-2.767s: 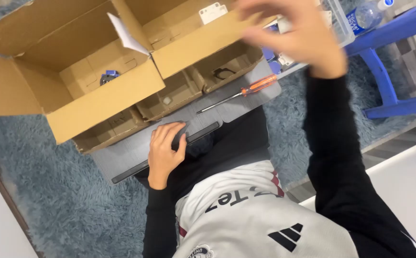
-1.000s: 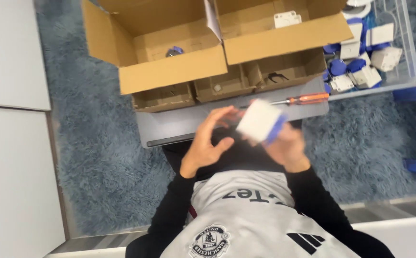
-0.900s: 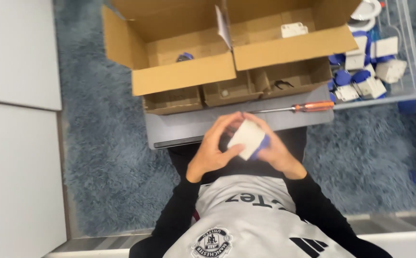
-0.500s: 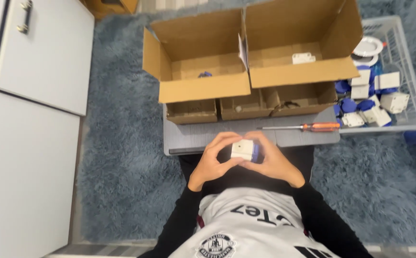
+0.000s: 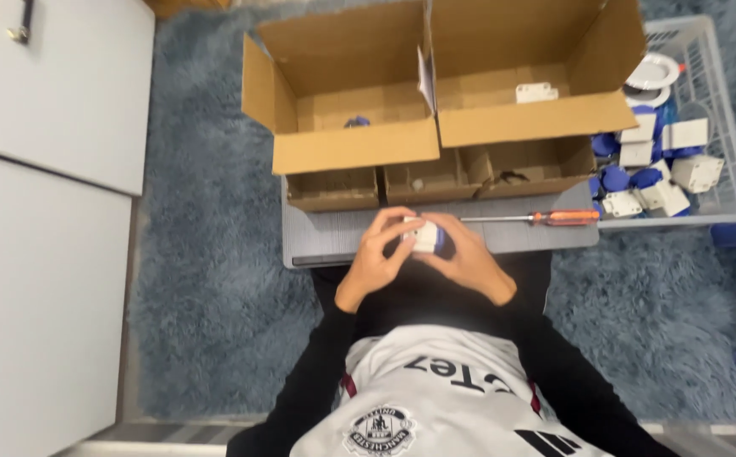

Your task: The person sits on the floor and uses a screwdriver to unscrew and separate a white and blue electrical component. They then inspect the separated parts and place them into a cardboard box.

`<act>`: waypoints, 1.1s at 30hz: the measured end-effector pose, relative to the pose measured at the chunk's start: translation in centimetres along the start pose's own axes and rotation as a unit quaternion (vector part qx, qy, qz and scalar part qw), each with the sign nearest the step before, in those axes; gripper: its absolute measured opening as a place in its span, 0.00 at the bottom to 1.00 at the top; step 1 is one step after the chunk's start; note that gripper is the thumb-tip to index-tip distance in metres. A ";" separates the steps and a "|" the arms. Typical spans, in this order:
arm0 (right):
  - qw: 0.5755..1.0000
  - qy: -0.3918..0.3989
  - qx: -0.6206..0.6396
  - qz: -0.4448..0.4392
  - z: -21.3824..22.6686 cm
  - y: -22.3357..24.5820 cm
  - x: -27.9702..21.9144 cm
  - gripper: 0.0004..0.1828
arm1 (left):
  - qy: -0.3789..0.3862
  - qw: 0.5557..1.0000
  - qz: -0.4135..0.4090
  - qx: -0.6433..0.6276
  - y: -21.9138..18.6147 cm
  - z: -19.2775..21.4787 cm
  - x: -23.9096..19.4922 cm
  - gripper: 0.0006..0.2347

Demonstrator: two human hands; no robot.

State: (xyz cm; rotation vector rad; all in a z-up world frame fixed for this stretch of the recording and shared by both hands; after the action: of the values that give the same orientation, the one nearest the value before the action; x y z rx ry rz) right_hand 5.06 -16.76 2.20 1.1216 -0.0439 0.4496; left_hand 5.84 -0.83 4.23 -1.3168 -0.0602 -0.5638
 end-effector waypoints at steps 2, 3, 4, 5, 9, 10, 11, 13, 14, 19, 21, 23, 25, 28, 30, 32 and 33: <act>1.000 -0.001 -0.010 0.012 -0.3 -0.5 0.4 0.38 | -0.012 1.000 -0.001 0.000 0.9 0.2 0.2 0.11; 0.999 0.000 -0.019 0.025 -0.5 -0.9 0.5 0.38 | -0.016 1.000 0.000 -0.001 1.4 0.2 0.2 0.11; 0.999 0.000 -0.029 0.036 -0.6 -1.2 0.5 0.38 | -0.018 1.000 0.002 -0.002 1.8 0.2 0.2 0.11; 0.999 0.002 -0.027 0.032 -0.7 -1.3 0.7 0.38 | -0.017 1.000 0.006 -0.004 2.1 0.4 0.2 0.11; 0.997 0.005 -0.055 0.050 -1.0 -1.3 0.9 0.38 | -0.028 1.000 0.013 -0.004 3.1 0.6 0.2 0.09; 0.996 0.006 -0.065 0.060 -1.1 -1.2 0.7 0.38 | -0.034 0.999 0.015 -0.007 3.3 0.5 0.0 0.09; 0.997 0.010 -0.064 0.052 -1.1 -1.4 0.8 0.38 | -0.033 0.999 0.023 -0.012 3.6 0.4 0.1 0.09; 0.994 0.009 -0.088 0.068 -1.3 -1.1 0.8 0.37 | -0.044 0.999 0.020 -0.008 3.8 0.5 0.0 0.07; 0.994 0.012 -0.086 0.063 -1.4 -1.2 0.7 0.37 | -0.043 0.999 0.026 -0.010 4.0 0.4 -0.2 0.07; 0.995 0.008 -0.081 0.065 -1.3 -1.3 0.8 0.38 | -0.071 0.996 0.044 -0.026 4.3 0.5 -0.1 0.07; 0.994 0.001 -0.088 0.067 -1.3 -1.3 0.6 0.39 | -0.077 0.996 0.043 -0.030 4.8 0.3 -0.3 0.07; 0.993 -0.007 -0.095 0.069 -1.0 -1.3 0.9 0.39 | -0.083 0.995 0.040 -0.034 5.4 0.1 0.1 0.08; 0.993 -0.010 -0.092 0.071 -1.1 -1.1 0.7 0.39 | -0.100 0.993 0.047 -0.051 6.1 0.0 -0.3 0.09; 0.993 -0.010 -0.097 0.073 -1.2 -1.4 0.5 0.38 | -0.112 0.993 0.038 -0.026 4.9 0.2 -0.1 0.12; 0.993 -0.004 -0.096 0.073 -1.3 -1.7 0.5 0.39 | -0.099 0.995 0.021 0.016 2.6 0.5 0.6 0.12; 0.993 -0.001 -0.096 0.074 -1.5 -2.4 0.3 0.39 | -0.085 0.995 0.002 0.058 0.8 0.9 1.2 0.12; 0.992 -0.001 -0.099 0.074 -1.6 -3.1 0.2 0.40 | -0.050 0.996 -0.019 0.074 -0.1 0.6 1.4 0.13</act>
State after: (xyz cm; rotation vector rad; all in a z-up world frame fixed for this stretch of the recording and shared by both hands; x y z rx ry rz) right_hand 6.09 -16.39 -1.08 0.9273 -0.1706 0.5645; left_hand 7.22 -0.79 4.97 -1.1996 -0.2063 -0.5163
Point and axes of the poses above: each hand's wrist, its own x-axis towards the middle knuckle, its own z-axis out of the back of the hand, y = z × x, the point moved 9 cm from there along x, towards the middle knuckle
